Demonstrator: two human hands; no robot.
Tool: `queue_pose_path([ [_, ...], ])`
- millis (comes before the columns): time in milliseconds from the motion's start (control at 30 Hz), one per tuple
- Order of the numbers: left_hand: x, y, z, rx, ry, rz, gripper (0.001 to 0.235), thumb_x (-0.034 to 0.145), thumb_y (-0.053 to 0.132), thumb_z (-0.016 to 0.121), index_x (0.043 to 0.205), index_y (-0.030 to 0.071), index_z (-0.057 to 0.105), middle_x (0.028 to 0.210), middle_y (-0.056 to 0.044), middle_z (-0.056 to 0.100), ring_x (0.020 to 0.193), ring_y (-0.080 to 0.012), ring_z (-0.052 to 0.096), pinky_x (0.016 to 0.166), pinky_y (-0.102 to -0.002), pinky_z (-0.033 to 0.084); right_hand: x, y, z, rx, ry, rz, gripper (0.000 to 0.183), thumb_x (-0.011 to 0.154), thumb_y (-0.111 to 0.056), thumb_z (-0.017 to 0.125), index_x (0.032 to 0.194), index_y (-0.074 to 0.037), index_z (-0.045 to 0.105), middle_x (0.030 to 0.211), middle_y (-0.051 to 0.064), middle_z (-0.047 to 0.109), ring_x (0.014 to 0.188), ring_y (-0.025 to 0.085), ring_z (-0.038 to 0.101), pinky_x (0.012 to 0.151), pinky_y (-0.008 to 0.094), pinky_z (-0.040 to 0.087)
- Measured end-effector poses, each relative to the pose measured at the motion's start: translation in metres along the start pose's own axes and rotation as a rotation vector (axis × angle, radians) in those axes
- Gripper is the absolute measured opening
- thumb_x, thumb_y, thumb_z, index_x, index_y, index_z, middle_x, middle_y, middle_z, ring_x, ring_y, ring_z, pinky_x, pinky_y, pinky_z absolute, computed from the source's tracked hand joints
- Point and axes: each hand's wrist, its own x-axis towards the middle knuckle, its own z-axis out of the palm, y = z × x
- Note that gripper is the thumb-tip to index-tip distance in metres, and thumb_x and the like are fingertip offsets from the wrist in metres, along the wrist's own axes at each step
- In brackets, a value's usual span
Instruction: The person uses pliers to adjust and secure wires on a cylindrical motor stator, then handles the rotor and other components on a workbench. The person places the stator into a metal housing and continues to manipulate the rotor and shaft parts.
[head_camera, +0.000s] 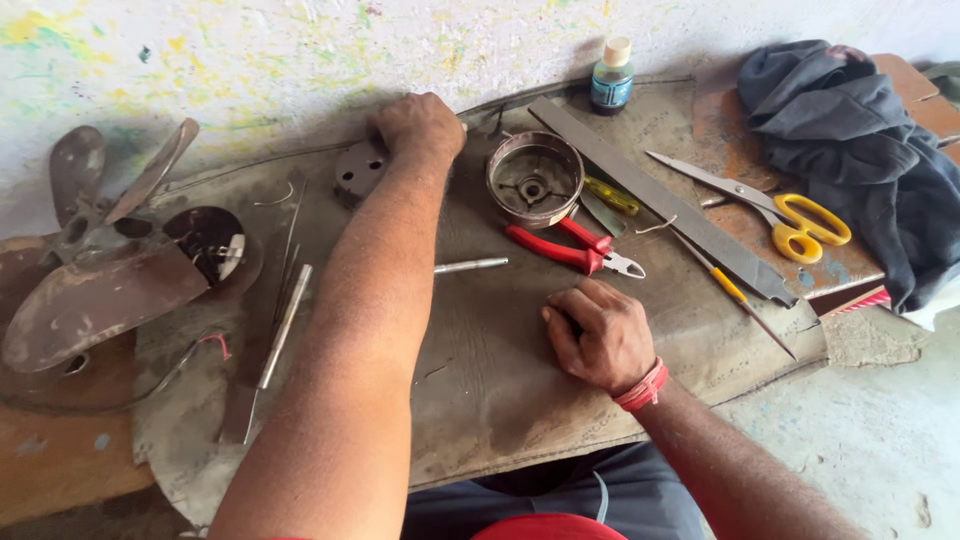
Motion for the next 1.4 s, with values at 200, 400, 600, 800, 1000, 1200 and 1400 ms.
queue_pose_path([
  [200,0.006,0.008,0.006,-0.032,-0.041,-0.102,0.04,0.096,0.037,0.062,0.123,0.009,0.069,0.127,-0.016,0.067,0.12,-0.0321,0.063,0.111,-0.057,0.035,0.001,0.0,0.0,0.013,0.014,-0.011,0.009,0.082,-0.009,0.075,0.089,-0.005,0.07,0.08,0.01,0.064,0.073,0.03,0.065,0.064,0.041,0.053],
  [400,0.004,0.006,0.008,-0.106,-0.057,-0.173,0.036,0.095,0.033,0.065,0.122,0.009,0.07,0.126,-0.016,0.068,0.121,-0.0311,0.063,0.114,-0.052,0.033,0.0,0.001,0.001,0.007,0.032,-0.025,0.008,0.082,-0.009,0.075,0.088,-0.005,0.07,0.079,0.009,0.065,0.071,0.029,0.065,0.062,0.04,0.053],
  [600,0.006,0.004,0.011,-0.282,0.053,-0.16,0.031,0.094,0.026,0.066,0.12,0.008,0.066,0.118,-0.012,0.069,0.113,-0.0268,0.067,0.108,-0.05,0.04,-0.001,-0.001,0.001,0.008,0.032,-0.011,0.008,0.082,-0.009,0.075,0.086,-0.006,0.07,0.078,0.009,0.064,0.07,0.029,0.065,0.062,0.04,0.052],
  [800,-0.021,0.005,-0.016,-0.431,0.178,0.103,0.047,0.083,0.014,0.07,0.125,-0.003,0.057,0.109,-0.022,0.07,0.098,-0.0381,0.071,0.078,-0.047,0.06,-0.001,0.0,0.0,0.011,0.046,-0.029,0.007,0.081,-0.008,0.074,0.086,-0.006,0.069,0.078,0.009,0.064,0.072,0.03,0.065,0.062,0.041,0.052],
  [1000,-0.083,-0.029,-0.026,-0.305,-0.142,0.43,0.015,0.084,0.016,0.069,0.089,0.004,0.074,0.09,-0.023,0.075,0.086,-0.038,0.076,0.081,-0.049,0.061,-0.003,-0.001,0.001,-0.021,0.022,-0.011,0.007,0.082,-0.009,0.075,0.083,-0.006,0.069,0.075,0.011,0.061,0.07,0.032,0.064,0.062,0.042,0.051],
  [1200,-0.107,-0.038,0.013,-0.344,0.012,0.646,0.012,0.083,0.011,0.07,0.091,0.004,0.075,0.092,-0.022,0.075,0.09,-0.0387,0.074,0.083,-0.048,0.058,-0.005,-0.004,0.004,-0.047,0.075,-0.027,0.008,0.083,-0.01,0.075,0.084,-0.006,0.068,0.078,0.01,0.063,0.073,0.032,0.064,0.064,0.043,0.051],
  [1400,-0.117,-0.035,0.026,-0.225,-0.029,0.562,0.06,0.064,0.039,0.095,0.099,-0.003,0.069,0.102,-0.023,0.071,0.1,-0.0382,0.069,0.087,-0.045,0.055,-0.008,-0.001,0.006,-0.078,0.062,0.0,0.013,0.085,-0.011,0.076,0.079,-0.006,0.066,0.075,0.011,0.061,0.072,0.033,0.064,0.064,0.044,0.051],
])
